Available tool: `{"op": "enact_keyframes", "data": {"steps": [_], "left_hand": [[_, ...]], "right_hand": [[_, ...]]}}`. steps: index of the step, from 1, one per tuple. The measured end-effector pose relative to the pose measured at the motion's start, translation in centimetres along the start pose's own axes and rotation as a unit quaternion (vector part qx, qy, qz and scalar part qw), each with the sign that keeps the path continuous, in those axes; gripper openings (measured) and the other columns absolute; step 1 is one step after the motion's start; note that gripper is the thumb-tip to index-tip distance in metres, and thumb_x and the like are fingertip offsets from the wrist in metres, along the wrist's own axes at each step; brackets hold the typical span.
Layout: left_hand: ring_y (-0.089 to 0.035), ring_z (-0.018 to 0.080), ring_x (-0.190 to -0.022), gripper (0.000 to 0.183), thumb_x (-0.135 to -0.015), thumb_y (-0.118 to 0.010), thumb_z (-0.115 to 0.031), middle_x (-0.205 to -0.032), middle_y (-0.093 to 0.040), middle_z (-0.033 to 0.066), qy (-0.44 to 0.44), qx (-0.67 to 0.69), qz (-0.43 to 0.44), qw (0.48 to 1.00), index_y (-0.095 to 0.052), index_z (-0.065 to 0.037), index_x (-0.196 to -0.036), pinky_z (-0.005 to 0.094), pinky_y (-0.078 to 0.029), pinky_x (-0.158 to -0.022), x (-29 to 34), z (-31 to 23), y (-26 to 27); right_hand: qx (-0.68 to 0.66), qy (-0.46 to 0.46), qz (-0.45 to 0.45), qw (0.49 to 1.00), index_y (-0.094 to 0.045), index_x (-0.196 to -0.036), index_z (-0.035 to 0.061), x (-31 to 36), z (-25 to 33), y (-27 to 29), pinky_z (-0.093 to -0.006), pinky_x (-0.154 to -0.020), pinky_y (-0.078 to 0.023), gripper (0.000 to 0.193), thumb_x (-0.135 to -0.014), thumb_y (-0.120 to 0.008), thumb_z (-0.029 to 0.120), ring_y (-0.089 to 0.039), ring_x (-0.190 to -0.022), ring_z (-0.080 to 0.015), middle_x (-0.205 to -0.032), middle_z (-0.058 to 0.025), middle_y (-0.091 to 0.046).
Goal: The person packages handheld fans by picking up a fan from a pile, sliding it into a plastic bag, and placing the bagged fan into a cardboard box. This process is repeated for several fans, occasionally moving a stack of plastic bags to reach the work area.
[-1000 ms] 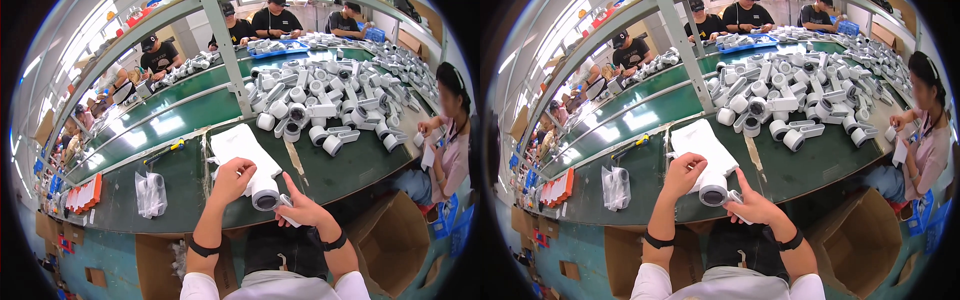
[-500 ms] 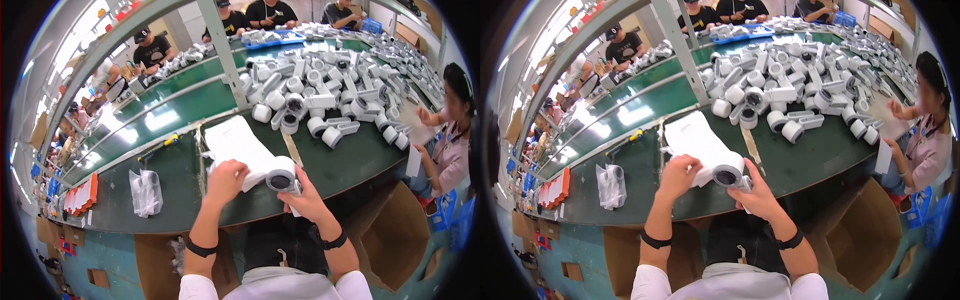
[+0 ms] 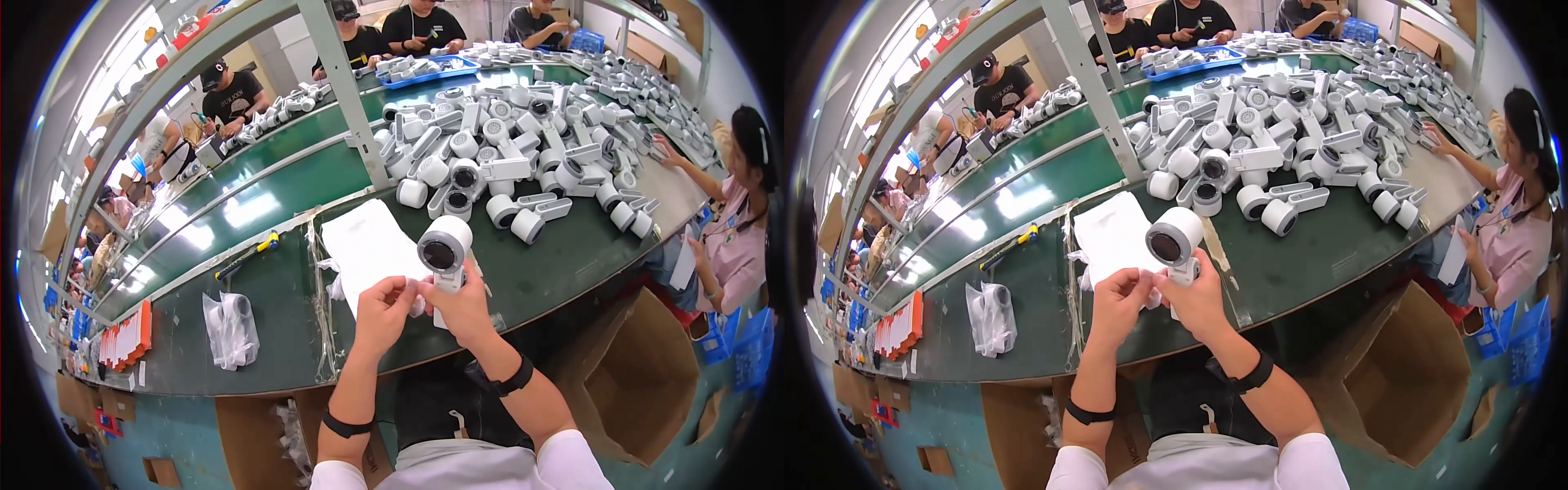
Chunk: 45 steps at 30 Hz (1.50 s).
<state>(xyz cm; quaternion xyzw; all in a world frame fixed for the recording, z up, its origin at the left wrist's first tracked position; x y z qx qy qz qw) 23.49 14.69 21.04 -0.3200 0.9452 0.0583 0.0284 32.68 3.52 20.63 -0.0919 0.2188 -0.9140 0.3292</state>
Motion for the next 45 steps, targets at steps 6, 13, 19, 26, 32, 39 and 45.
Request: {"op": "enact_keyframes", "data": {"steps": [6,13,19,26,32,39,45], "left_hand": [[-0.065,0.0135,-0.072,0.012,-0.092,-0.061,-0.002,-0.082,-0.067,0.0065,0.063,0.289,-0.093,0.951,-0.064,0.004,-0.102,0.0265,-0.054,-0.067,0.1,0.0,1.2],[-0.053,0.0047,-0.064,0.015,-0.094,-0.06,-0.009,-0.078,-0.062,0.0012,0.028,0.186,-0.087,0.978,-0.065,0.002,-0.102,0.0203,-0.041,-0.056,-0.4,0.5,0.9],[-0.047,0.0028,-0.057,0.016,-0.094,-0.063,-0.016,-0.069,-0.059,-0.0018,0.006,0.044,-0.101,0.994,-0.068,-0.001,-0.099,0.0203,-0.035,-0.049,-0.6,-1.6,0.3],[-0.049,0.0025,-0.056,0.016,-0.093,-0.064,-0.012,-0.07,-0.06,-0.0008,0.044,0.024,-0.009,0.999,-0.069,0.0,-0.102,0.0203,-0.035,-0.049,-1.1,-2.7,-0.8],[-0.057,0.0061,-0.068,0.015,-0.091,-0.065,-0.01,-0.082,-0.065,0.0026,-0.063,-0.085,0.05,0.993,-0.07,-0.001,-0.102,0.0198,-0.044,-0.058,-0.9,-3.3,0.0],[-0.059,0.01,-0.077,0.013,-0.09,-0.065,-0.008,-0.101,-0.064,0.0062,-0.172,-0.195,0.038,0.965,-0.071,-0.002,-0.099,0.022,-0.047,-0.057,0.2,-5.7,-0.9],[-0.055,0.0065,-0.072,0.013,-0.091,-0.065,-0.009,-0.099,-0.063,0.0042,-0.182,-0.177,-0.072,0.965,-0.07,-0.001,-0.099,0.0205,-0.045,-0.053,-0.6,-5.6,1.2]], "right_hand": [[0.076,0.026,-0.081,0.993,-0.055,-0.102,0.0021,-1.1,-0.7,2.1,-0.026,-0.052,-0.049,0.03,-0.077,-0.07,-0.001,-0.058,-0.059,-0.0103,-0.081,-0.004,-0.061],[0.293,0.184,-0.092,0.934,-0.049,-0.118,0.0026,0.1,0.8,3.6,-0.0259,-0.054,-0.049,0.045,-0.079,-0.072,0.004,-0.059,-0.061,-0.0107,-0.089,-0.0063,-0.062],[0.264,-0.083,0.171,0.946,-0.004,-0.153,0.0117,4.8,4.7,4.2,-0.0275,-0.054,-0.051,0.091,-0.086,-0.065,0.001,-0.063,-0.062,-0.0149,-0.092,-0.0113,-0.063],[0.431,-0.201,0.29,0.831,0.016,-0.152,0.0107,3.9,2.6,3.1,-0.0303,-0.055,-0.054,0.099,-0.092,-0.061,0.022,-0.063,-0.056,-0.0169,-0.083,-0.0097,-0.066],[0.478,-0.179,0.322,0.797,-0.011,-0.156,0.0192,2.4,2.2,1.7,-0.0302,-0.058,-0.054,0.083,-0.09,-0.061,0.026,-0.064,-0.059,-0.0172,-0.086,-0.0101,-0.067],[0.506,-0.07,0.17,0.843,-0.029,-0.15,0.0173,1.4,0.9,3.4,-0.0325,-0.063,-0.053,0.068,-0.09,-0.06,0.027,-0.065,-0.06,-0.0194,-0.085,-0.011,-0.068],[0.477,-0.165,0.243,0.829,-0.012,-0.154,0.0144,3.6,3.0,2.7,-0.0371,-0.072,-0.053,0.085,-0.088,-0.063,0.033,-0.069,-0.068,-0.0298,-0.083,-0.0185,-0.069]]}}
Point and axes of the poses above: each hand's wrist, its own x-axis away from the middle knuckle, its own y-axis out of the back of the hand, z = x × y, the point moved 7 cm from there along -x, towards the middle knuckle
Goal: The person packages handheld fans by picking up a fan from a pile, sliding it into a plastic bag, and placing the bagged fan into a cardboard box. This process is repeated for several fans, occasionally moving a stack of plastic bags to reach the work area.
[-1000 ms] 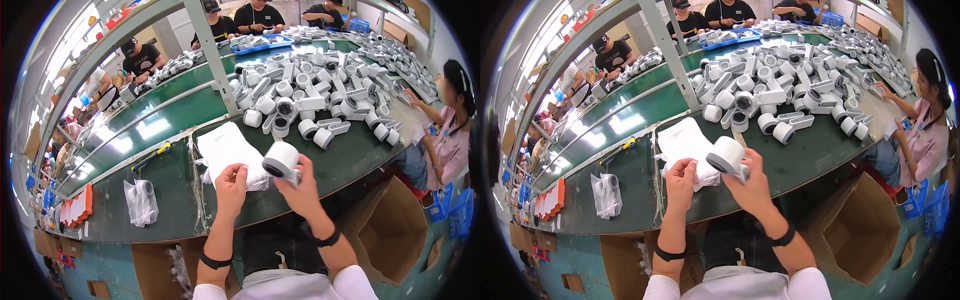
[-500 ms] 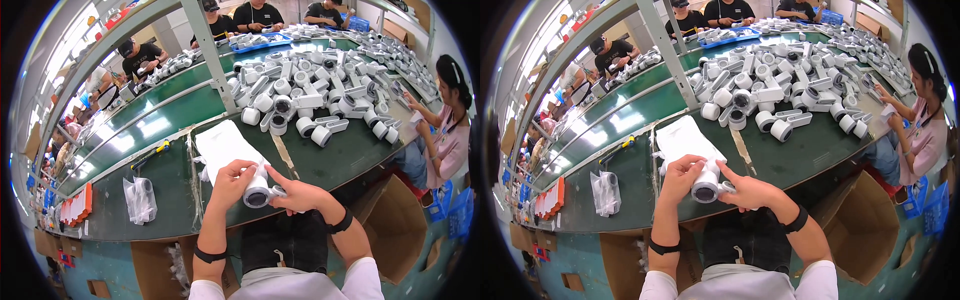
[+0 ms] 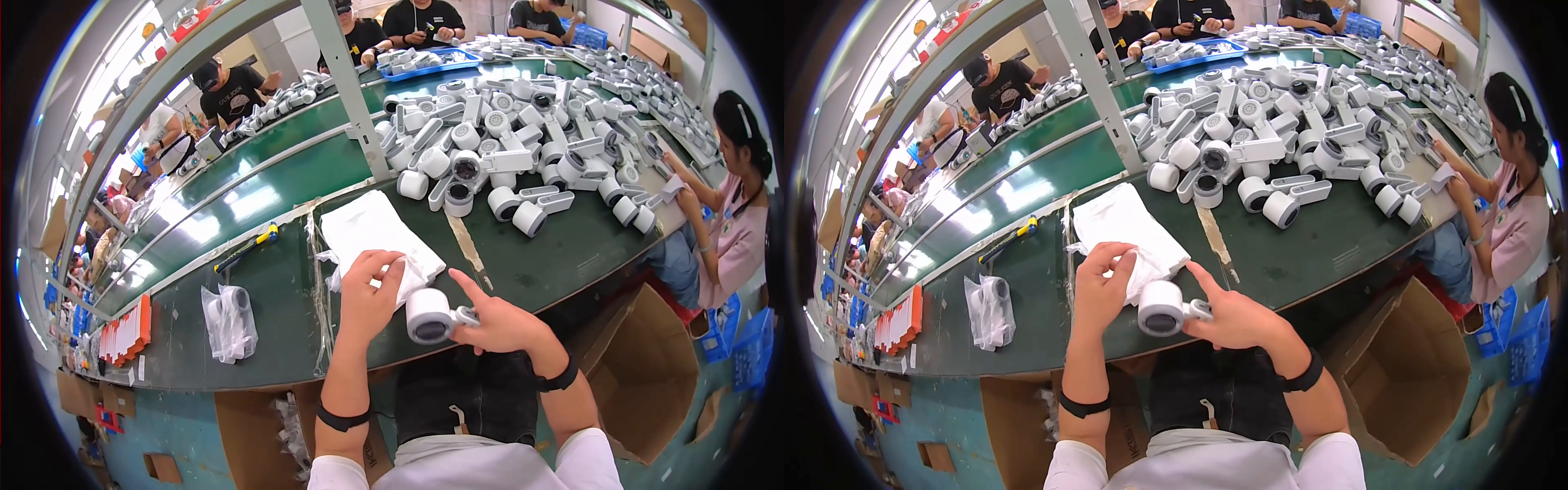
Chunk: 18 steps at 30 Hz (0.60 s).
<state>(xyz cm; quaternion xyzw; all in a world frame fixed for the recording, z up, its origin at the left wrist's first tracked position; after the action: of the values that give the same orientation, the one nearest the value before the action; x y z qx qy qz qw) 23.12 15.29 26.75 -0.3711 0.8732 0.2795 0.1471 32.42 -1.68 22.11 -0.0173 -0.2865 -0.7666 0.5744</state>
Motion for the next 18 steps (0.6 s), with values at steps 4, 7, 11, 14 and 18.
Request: {"op": "enact_keyframes", "data": {"steps": [4,7,11,14,18], "left_hand": [[-0.053,0.0052,-0.062,0.014,-0.093,-0.064,-0.011,-0.081,-0.064,0.0013,0.134,0.074,0.055,0.987,-0.07,-0.001,-0.1,0.0214,-0.043,-0.053,0.0,1.5,-0.6],[-0.056,0.0052,-0.066,0.013,-0.092,-0.065,-0.01,-0.081,-0.067,0.0019,0.171,0.17,0.153,0.958,-0.07,-0.001,-0.1,0.0221,-0.046,-0.058,0.3,1.8,-1.6],[-0.055,0.0085,-0.074,0.014,-0.088,-0.067,-0.011,-0.094,-0.066,0.0042,0.139,0.09,0.211,0.963,-0.073,-0.002,-0.097,0.024,-0.046,-0.068,0.2,2.0,-0.7],[-0.055,0.0083,-0.073,0.015,-0.087,-0.068,-0.012,-0.099,-0.064,0.0024,0.109,0.081,0.167,0.977,-0.073,-0.002,-0.098,0.0247,-0.046,-0.067,-0.1,1.7,0.6],[-0.058,0.0109,-0.072,0.013,-0.085,-0.07,-0.009,-0.101,-0.061,0.0054,0.055,0.009,0.086,0.995,-0.072,-0.001,-0.095,0.025,-0.047,-0.066,0.3,0.2,0.3]], "right_hand": [[-0.017,0.03,0.086,0.996,0.017,-0.152,0.0098,0.3,1.3,-0.6,-0.0289,-0.063,-0.053,0.107,-0.087,-0.065,0.028,-0.065,-0.06,-0.0171,-0.082,-0.0102,-0.069],[-0.007,-0.009,0.108,0.994,0.008,-0.155,0.0162,-1.0,1.9,-0.6,-0.0288,-0.061,-0.053,0.098,-0.089,-0.063,0.027,-0.064,-0.06,-0.0158,-0.08,-0.0081,-0.067],[-0.011,0.002,0.129,0.992,-0.031,-0.152,0.0223,-2.9,1.5,-0.8,-0.0284,-0.059,-0.052,0.071,-0.089,-0.063,0.026,-0.063,-0.059,-0.0146,-0.082,-0.0059,-0.066],[0.001,0.021,0.04,0.999,-0.037,-0.148,0.0171,-3.4,2.0,-0.7,-0.0303,-0.06,-0.053,0.066,-0.089,-0.062,0.032,-0.065,-0.059,-0.0165,-0.081,-0.0112,-0.067],[0.099,0.099,-0.152,0.978,-0.039,-0.138,0.0133,-4.1,1.6,-0.5,-0.0439,-0.071,-0.053,0.055,-0.091,-0.059,0.032,-0.068,-0.07,-0.039,-0.089,-0.021,-0.069]]}}
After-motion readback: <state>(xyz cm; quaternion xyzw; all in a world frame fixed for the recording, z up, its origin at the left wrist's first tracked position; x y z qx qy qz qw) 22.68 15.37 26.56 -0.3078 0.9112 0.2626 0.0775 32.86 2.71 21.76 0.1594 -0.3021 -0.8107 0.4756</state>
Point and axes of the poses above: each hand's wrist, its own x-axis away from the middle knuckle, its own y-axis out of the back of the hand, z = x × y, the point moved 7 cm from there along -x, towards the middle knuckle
